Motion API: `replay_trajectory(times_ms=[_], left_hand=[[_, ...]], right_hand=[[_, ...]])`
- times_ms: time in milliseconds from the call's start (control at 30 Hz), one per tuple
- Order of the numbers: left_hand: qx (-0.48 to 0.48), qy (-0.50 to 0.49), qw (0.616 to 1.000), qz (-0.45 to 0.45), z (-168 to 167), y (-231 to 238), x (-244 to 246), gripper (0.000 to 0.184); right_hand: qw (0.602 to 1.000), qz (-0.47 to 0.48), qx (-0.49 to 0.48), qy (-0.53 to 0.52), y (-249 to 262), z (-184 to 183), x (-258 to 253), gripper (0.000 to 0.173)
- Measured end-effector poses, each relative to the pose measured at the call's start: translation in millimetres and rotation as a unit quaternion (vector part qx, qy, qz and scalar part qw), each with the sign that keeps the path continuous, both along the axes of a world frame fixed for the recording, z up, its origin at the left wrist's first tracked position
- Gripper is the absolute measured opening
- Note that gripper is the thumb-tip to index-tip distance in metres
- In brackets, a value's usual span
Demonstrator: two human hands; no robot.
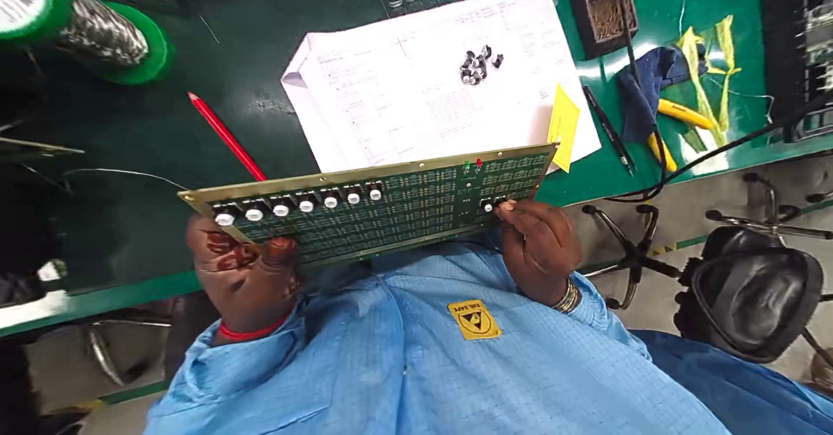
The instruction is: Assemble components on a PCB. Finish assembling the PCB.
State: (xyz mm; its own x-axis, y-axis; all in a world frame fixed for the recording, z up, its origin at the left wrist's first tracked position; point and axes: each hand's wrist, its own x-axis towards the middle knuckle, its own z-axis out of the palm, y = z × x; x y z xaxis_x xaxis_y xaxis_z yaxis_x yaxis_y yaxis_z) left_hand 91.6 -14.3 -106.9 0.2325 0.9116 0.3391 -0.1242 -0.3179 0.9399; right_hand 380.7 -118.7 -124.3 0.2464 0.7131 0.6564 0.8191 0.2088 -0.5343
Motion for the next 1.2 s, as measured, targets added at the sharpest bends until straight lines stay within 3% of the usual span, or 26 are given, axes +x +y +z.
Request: replay_trajectory(times_ms=[733, 1200], left_hand=[[0.002, -0.031, 0.999, -0.036, 4, 0, 2, 0.041], [-0.070, -0.029, 0.995, -0.060, 11, -5, -1, 0.053]], right_hand=[[0.999, 0.014, -0.027, -0.012, -2, 7, 3, 0.008], [0.997, 0.017, -0.059, -0.042, 1, 12, 3, 0.011]])
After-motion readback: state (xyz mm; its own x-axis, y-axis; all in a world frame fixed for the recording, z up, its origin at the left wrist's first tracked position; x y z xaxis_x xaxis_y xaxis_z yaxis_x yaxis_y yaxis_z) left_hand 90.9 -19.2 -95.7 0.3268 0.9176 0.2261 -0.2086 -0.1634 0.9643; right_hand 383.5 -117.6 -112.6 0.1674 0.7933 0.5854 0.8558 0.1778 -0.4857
